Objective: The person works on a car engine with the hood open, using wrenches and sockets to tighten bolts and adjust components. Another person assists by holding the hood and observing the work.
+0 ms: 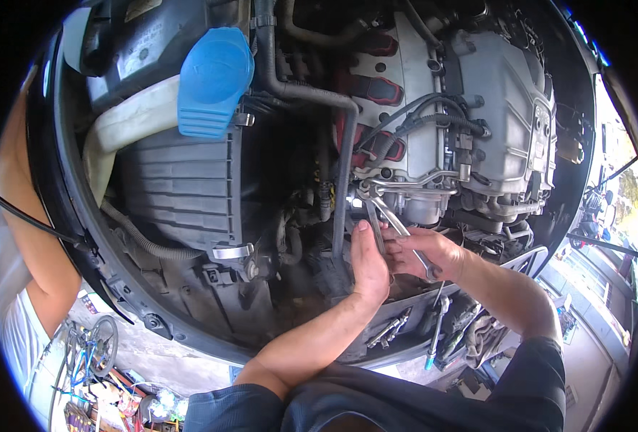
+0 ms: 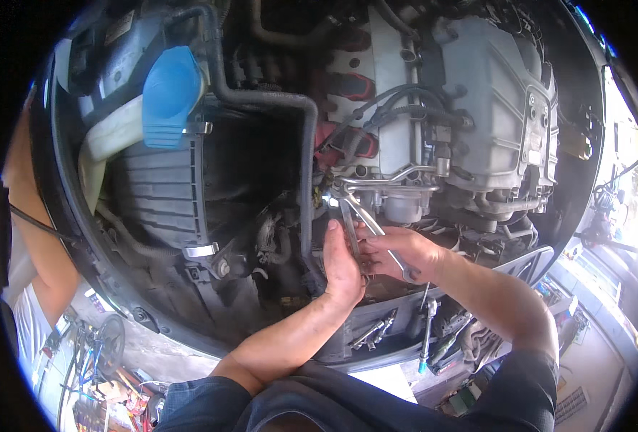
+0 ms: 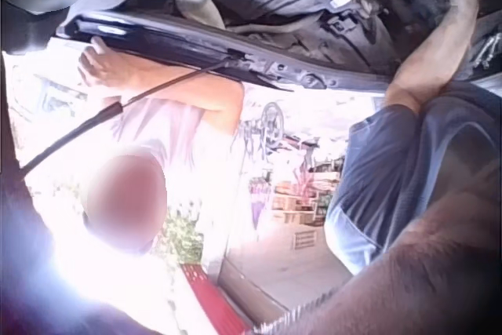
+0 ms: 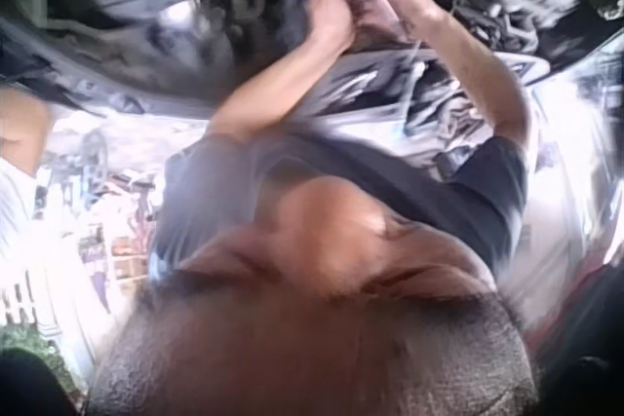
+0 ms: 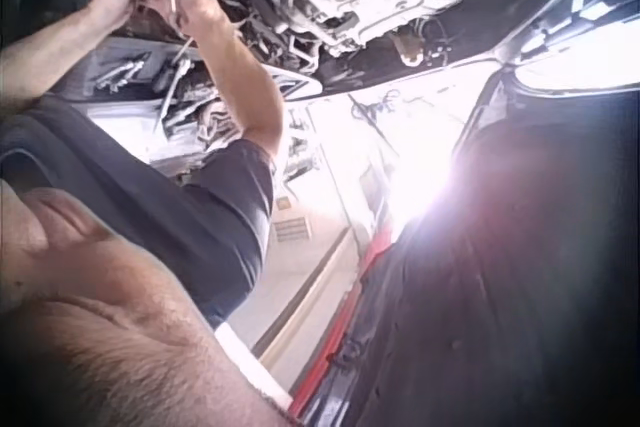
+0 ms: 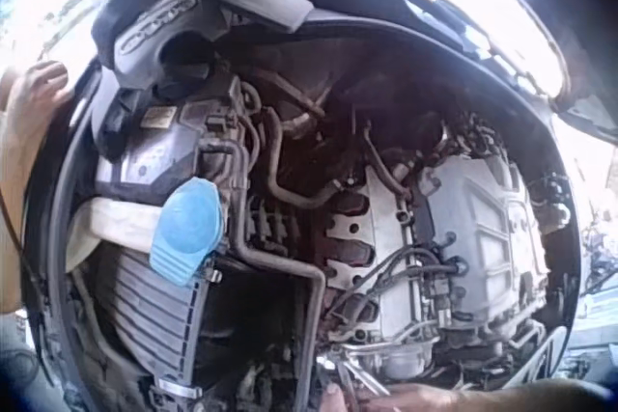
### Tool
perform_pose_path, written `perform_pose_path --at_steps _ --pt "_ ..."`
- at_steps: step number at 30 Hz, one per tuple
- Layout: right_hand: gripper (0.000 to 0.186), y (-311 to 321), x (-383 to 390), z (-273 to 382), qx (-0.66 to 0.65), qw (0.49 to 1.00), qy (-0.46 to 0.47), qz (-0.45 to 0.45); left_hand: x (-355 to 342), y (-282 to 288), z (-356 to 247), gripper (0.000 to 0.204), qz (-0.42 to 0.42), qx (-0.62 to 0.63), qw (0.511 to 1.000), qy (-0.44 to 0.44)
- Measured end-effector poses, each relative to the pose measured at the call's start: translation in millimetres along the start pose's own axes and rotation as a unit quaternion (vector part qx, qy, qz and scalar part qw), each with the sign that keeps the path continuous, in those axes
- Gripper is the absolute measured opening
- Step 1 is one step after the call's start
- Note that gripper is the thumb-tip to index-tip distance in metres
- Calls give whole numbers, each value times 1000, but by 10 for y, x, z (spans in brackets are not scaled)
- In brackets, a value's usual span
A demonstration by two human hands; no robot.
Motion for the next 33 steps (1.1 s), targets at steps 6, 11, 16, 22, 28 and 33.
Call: perform_pose_path --at_steps 6,11,16,22,28,33 --pt "47 58 -22 -108 3 998 -4 -63 136 -138 -51 29 0 -49 996 -73" --pt "41 90 -34 -223 30 994 12 -102 41 -51 3 30 -8 -139 986 -89" --pt "32 5 13 -234 68 984 6 -163 21 -64 3 31 4 -179 975 -130" --pt "29 -112 -34 -271 27 971 15 -239 49 -111 -32 31 16 -155 981 -113" --pt "28 -138 -22 -319 11 975 24 -219 72 -116 -66 30 15 -131 987 -92" --pt "32 -307 -97 -249 47 962 56 -262 53 -142 -58 28 6 -121 989 -87"
Point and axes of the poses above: each hand's wrist, its own x-axis away from the middle knuckle, its own y-axis out of the back of the hand, z = x × y, the point moved 2 cm from there along -x, towards the middle knuckle, and after that the axes turned 11 degrees about x, right-handed, at the moved point
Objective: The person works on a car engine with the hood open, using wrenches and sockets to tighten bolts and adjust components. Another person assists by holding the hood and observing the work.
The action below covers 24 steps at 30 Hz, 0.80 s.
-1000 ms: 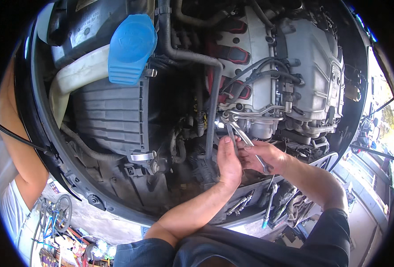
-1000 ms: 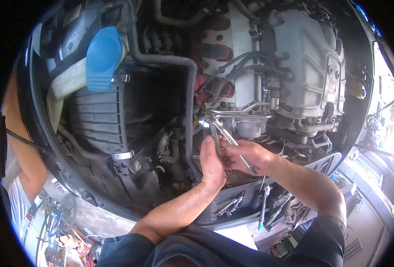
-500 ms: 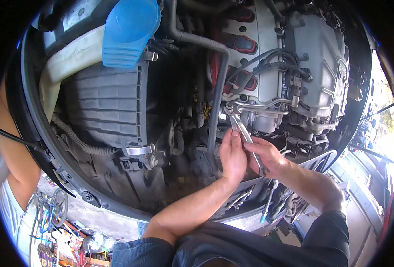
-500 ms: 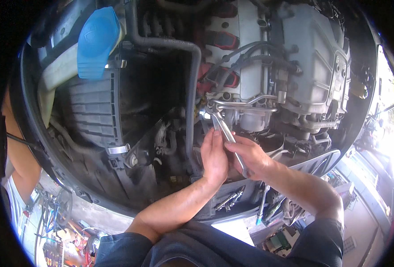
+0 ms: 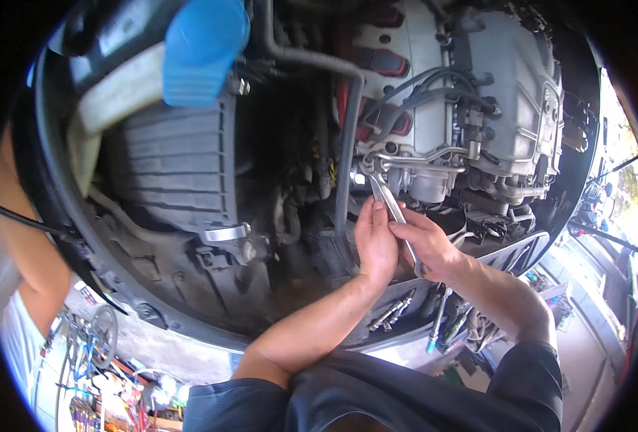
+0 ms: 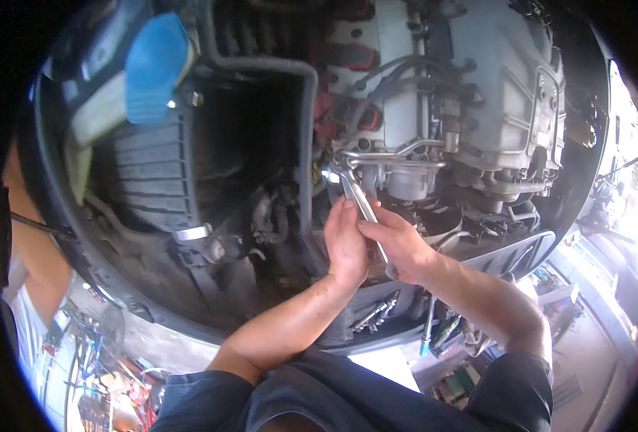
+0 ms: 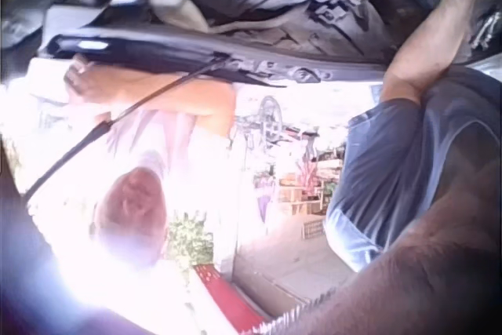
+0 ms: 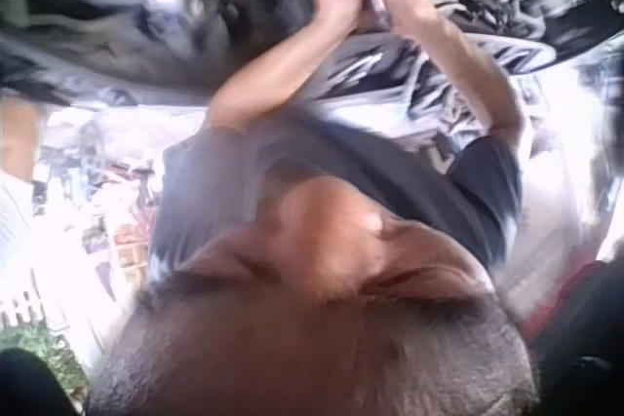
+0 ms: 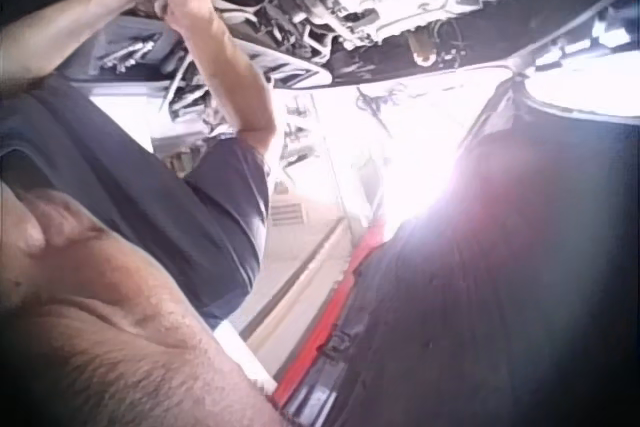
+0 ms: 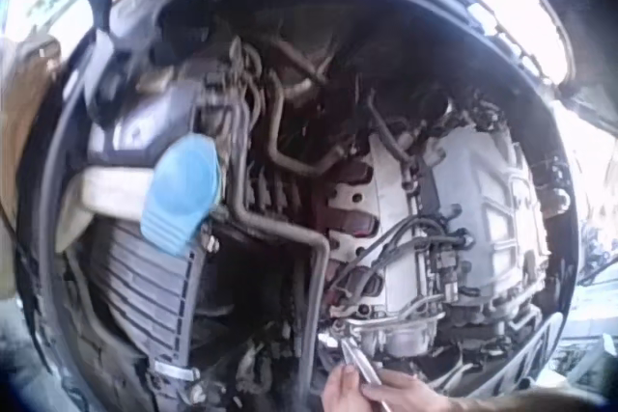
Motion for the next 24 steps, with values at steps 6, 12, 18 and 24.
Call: perform_pose_path --at_steps 6,12,18,24 --pt "25 200 18 147 368 930 6 16 -94 99 72 25 47 -28 998 -26" --pt "27 363 523 20 299 953 31 36 -32 40 -15 22 82 -27 996 -7" --pt "28 270 782 -63 659 665 221 -274 -51 78 -45 19 91 -22 996 -12" --pt "24 193 684 83 687 604 261 -309 -53 93 -46 24 95 -34 995 -10"
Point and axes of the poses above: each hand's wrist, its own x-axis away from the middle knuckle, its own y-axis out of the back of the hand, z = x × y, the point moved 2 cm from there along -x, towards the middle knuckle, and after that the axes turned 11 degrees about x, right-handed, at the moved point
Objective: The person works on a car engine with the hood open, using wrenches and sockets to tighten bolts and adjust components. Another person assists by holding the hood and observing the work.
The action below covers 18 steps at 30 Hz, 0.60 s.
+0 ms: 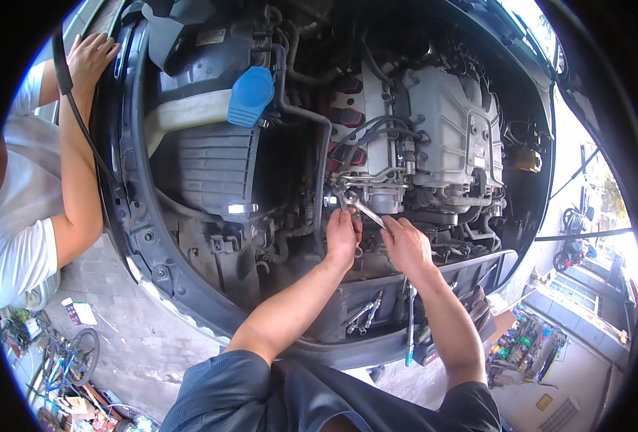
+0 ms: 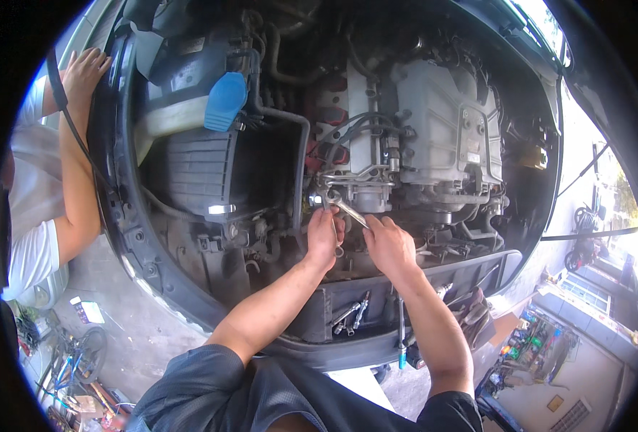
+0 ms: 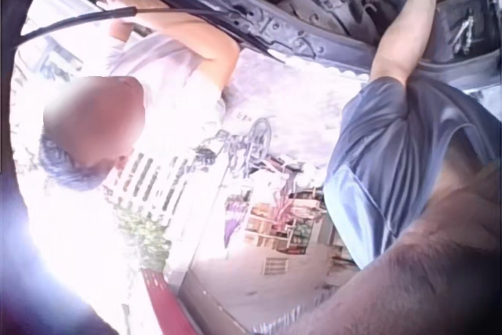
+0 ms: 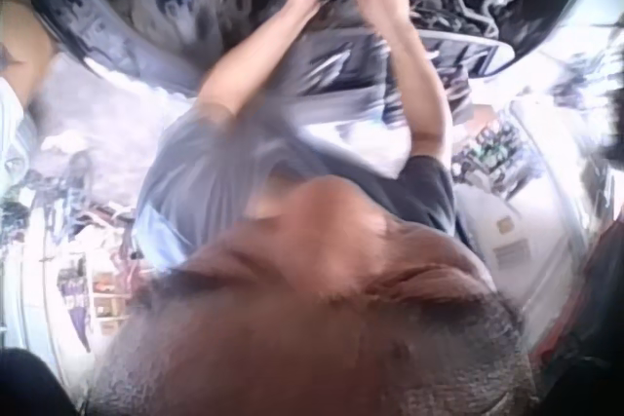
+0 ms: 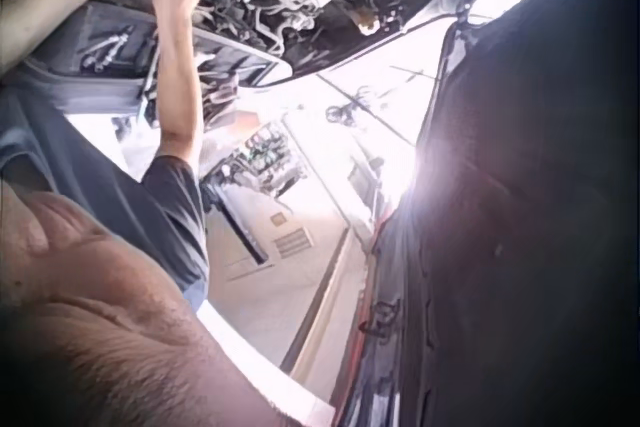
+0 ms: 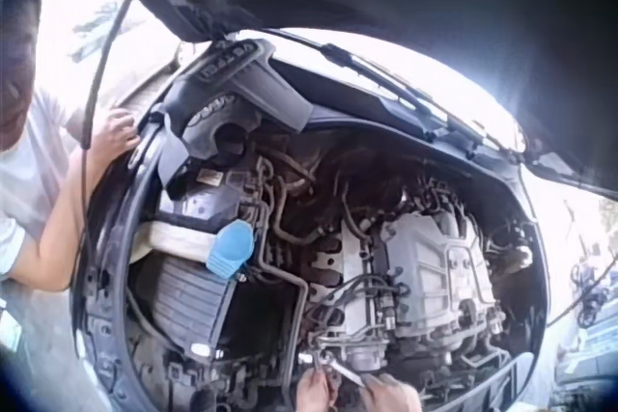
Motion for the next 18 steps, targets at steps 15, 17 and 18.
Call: perform_pose_path --at_steps 15,17,18 --pt "31 -194 -547 -22 5 998 -35 58 -28 -1 40 24 2 -4 1000 -21" --pt "36 -254 -594 -87 -27 994 -49 91 0 -62 35 25 -14 4 1000 3" --pt "36 -243 -644 -179 -38 994 2 103 3 -75 30 25 -23 6 1000 16"
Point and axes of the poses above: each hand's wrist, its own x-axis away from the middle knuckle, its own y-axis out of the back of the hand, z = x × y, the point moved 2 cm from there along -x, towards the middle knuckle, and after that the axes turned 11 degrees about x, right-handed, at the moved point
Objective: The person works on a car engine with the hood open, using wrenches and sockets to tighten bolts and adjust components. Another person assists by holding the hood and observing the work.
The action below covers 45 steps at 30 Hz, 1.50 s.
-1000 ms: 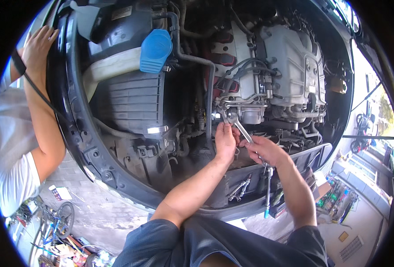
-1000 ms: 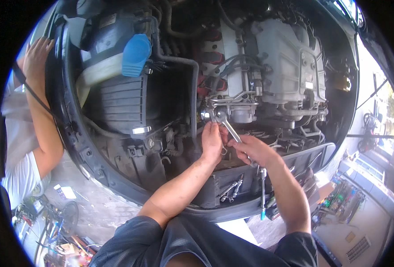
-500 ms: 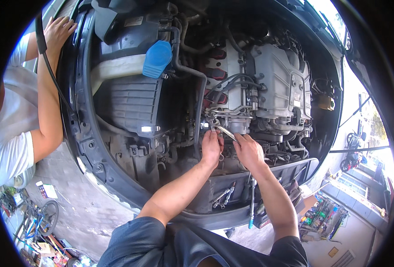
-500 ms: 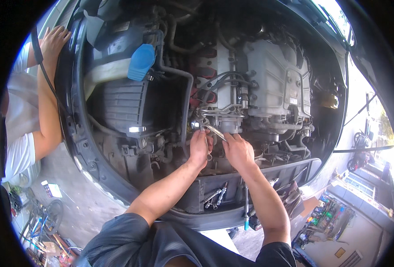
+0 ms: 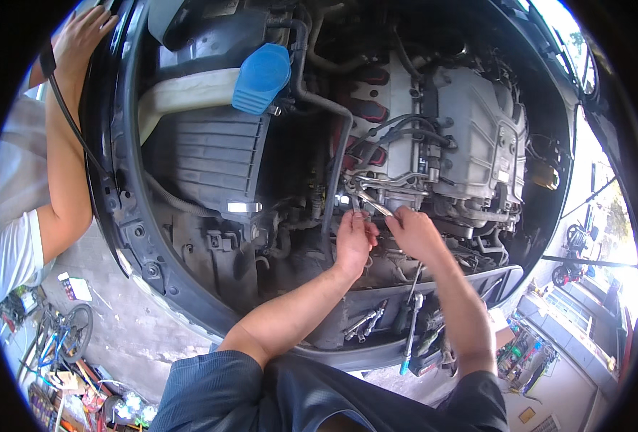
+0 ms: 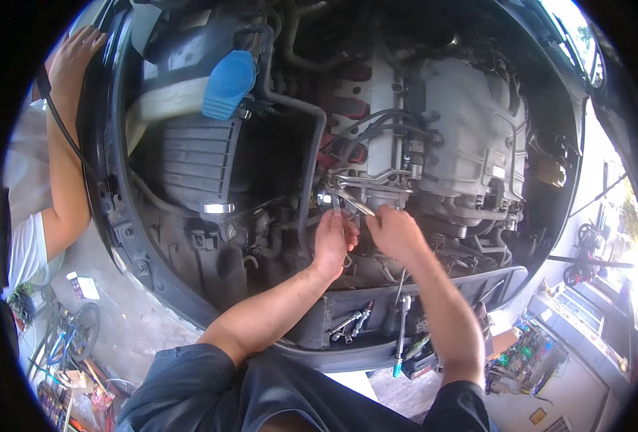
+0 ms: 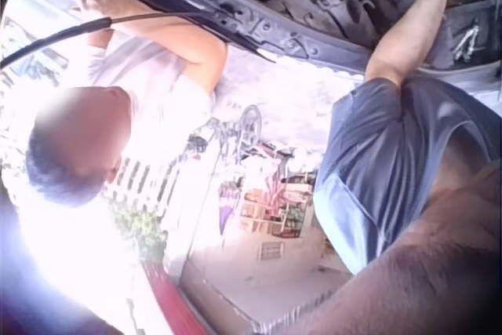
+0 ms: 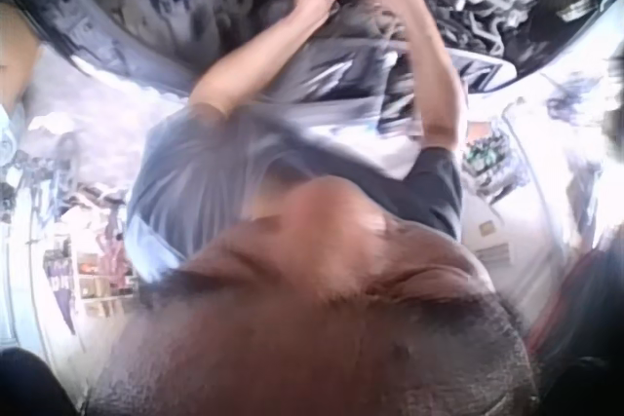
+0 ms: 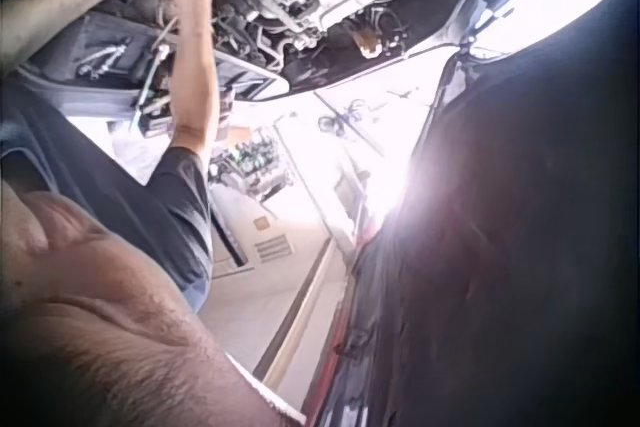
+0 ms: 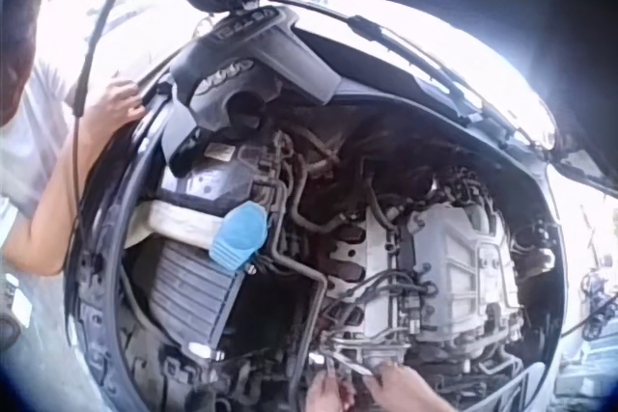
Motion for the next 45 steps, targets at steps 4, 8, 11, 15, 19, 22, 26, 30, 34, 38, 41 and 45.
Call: perform_pose_path --at_steps 4,8,11,15,19,22,26,30,34,38,41,45 --pt "29 217 -249 -178 -230 913 19 335 15 0 -14 29 -2 -24 1000 15" --pt "27 52 -283 -212 -507 769 -62 384 -21 15 17 29 0 -15 1000 7" --pt "27 -21 -272 -242 -588 704 -81 390 -2 7 -5 29 12 19 999 22" --pt "27 -47 -240 -250 -577 720 -81 377 2 -20 1 29 21 32 999 32" --pt "27 -13 -243 -231 -567 736 -79 361 -19 -32 10 28 18 35 999 36" --pt "27 -27 -239 -252 -561 747 -77 348 -15 -35 9 27 11 43 998 35" --pt "28 -11 -194 -195 -555 750 -94 346 -14 -41 23 27 -1 55 998 26" --pt "28 -72 -166 -218 -556 756 -95 331 -24 -38 -39 28 20 41 999 17" --pt "26 -72 -83 -110 -566 761 -72 310 15 20 30 27 2 34 999 33" --pt "26 75 -183 -125 -454 819 -10 349 -10 70 35 29 -1 -16 1000 -22" --pt "26 177 -51 -549 -465 796 -10 388 -40 124 -2 27 34 -78 996 -30" --pt "30 425 755 -735 -410 863 16 295 242 34 -78 20 18 -51 998 37"
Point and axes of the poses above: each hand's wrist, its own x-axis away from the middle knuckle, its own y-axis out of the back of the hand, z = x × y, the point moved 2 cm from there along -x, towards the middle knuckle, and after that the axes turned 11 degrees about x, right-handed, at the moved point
